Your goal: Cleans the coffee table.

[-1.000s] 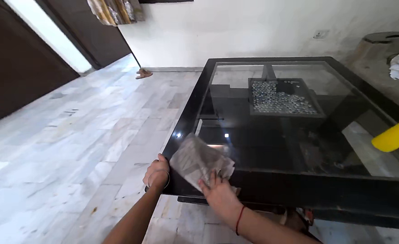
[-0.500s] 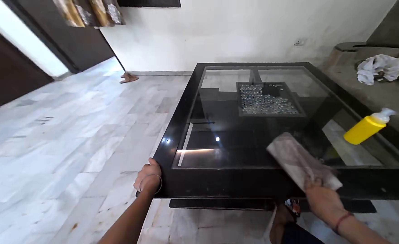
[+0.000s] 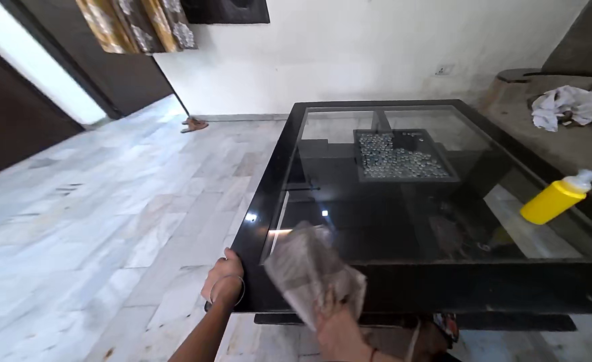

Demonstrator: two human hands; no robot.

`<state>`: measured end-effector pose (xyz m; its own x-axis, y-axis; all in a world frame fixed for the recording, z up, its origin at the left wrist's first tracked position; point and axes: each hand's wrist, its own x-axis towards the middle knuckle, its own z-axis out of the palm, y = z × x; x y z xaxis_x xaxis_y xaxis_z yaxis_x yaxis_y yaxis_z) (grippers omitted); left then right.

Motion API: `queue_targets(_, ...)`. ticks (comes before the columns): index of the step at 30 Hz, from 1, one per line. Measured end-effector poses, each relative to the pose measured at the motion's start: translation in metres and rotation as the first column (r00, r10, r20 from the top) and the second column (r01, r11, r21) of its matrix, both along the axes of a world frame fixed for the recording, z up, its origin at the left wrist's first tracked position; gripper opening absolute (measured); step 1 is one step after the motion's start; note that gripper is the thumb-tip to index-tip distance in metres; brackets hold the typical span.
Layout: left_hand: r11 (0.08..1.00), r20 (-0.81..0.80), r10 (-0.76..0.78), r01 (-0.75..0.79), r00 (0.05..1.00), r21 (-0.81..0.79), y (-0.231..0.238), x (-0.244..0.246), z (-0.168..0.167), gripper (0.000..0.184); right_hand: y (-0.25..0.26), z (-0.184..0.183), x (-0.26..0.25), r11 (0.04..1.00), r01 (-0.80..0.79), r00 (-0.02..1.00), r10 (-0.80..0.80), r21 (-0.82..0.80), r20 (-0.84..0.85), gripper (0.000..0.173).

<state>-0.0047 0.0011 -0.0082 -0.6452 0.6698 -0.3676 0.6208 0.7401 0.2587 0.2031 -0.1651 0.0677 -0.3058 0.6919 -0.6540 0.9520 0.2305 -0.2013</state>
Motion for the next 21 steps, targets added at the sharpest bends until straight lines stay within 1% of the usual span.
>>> queue_targets(3, 1.000, -0.039, -0.024, 0.024, 0.999, 0.005, 0.000, -0.002, -0.005, 0.072, 0.013, -0.017, -0.007, 0.980, -0.159, 0.973, 0.176, 0.123, -0.151, 0.059)
queue_targets(5, 1.000, -0.040, -0.018, 0.018, 0.999, 0.008, 0.001, -0.004, -0.009, 0.073, 0.026, -0.025, 0.010, 0.960, -0.161, 0.961, 0.205, 0.231, -0.186, 0.065)
queue_targets(6, 1.000, -0.026, -0.009, 0.009, 1.000, 0.004, 0.002, -0.005, -0.010, 0.073, 0.034, -0.026, 0.023, 0.955, -0.125, 0.968, 0.178, 0.271, -0.180, 0.067)
queue_targets(8, 1.000, 0.001, 0.003, -0.003, 1.000, -0.010, 0.002, -0.003, -0.005, 0.073, 0.054, -0.022, 0.054, 0.957, -0.008, 0.989, 0.050, 0.289, -0.138, 0.064)
queue_targets(10, 1.000, -0.003, 0.001, -0.001, 1.000, -0.021, 0.002, -0.001, -0.001, 0.073, 0.075, -0.016, 0.092, 0.952, 0.132, 0.990, -0.113, 0.276, -0.084, 0.062)
queue_targets(12, 1.000, -0.005, 0.003, -0.003, 1.000, -0.025, 0.001, 0.000, 0.001, 0.072, 0.088, -0.018, 0.135, 0.914, 0.294, 0.953, -0.304, 0.280, -0.006, 0.063)
queue_targets(14, 1.000, -0.002, 0.010, -0.010, 1.000, -0.022, 0.000, 0.000, 0.002, 0.073, 0.092, -0.027, 0.179, 0.836, 0.454, 0.861, -0.500, 0.308, 0.089, 0.066)
queue_targets(15, 1.000, -0.001, 0.010, -0.010, 1.000, -0.020, 0.000, 0.000, 0.002, 0.072, 0.091, -0.031, 0.201, 0.784, 0.527, 0.796, -0.590, 0.327, 0.133, 0.068)
queue_targets(17, 1.000, 0.003, 0.006, -0.006, 1.000, -0.016, 0.000, 0.000, 0.003, 0.072, 0.085, -0.036, 0.241, 0.644, 0.670, 0.631, -0.756, 0.369, 0.175, 0.070)
queue_targets(19, 1.000, 0.000, -0.003, 0.003, 1.000, -0.025, 0.000, 0.000, 0.002, 0.072, 0.077, -0.042, 0.273, 0.506, 0.762, 0.486, -0.859, 0.404, 0.161, 0.072)
queue_targets(20, 0.999, 0.000, -0.005, 0.005, 1.000, -0.032, 0.000, -0.001, 0.002, 0.073, 0.076, -0.043, 0.282, 0.467, 0.786, 0.437, -0.883, 0.405, 0.171, 0.073)
queue_targets(21, 0.999, 0.000, -0.003, 0.003, 1.000, -0.035, 0.000, -0.001, 0.001, 0.072, 0.076, -0.042, 0.285, 0.448, 0.799, 0.411, -0.894, 0.401, 0.178, 0.072)
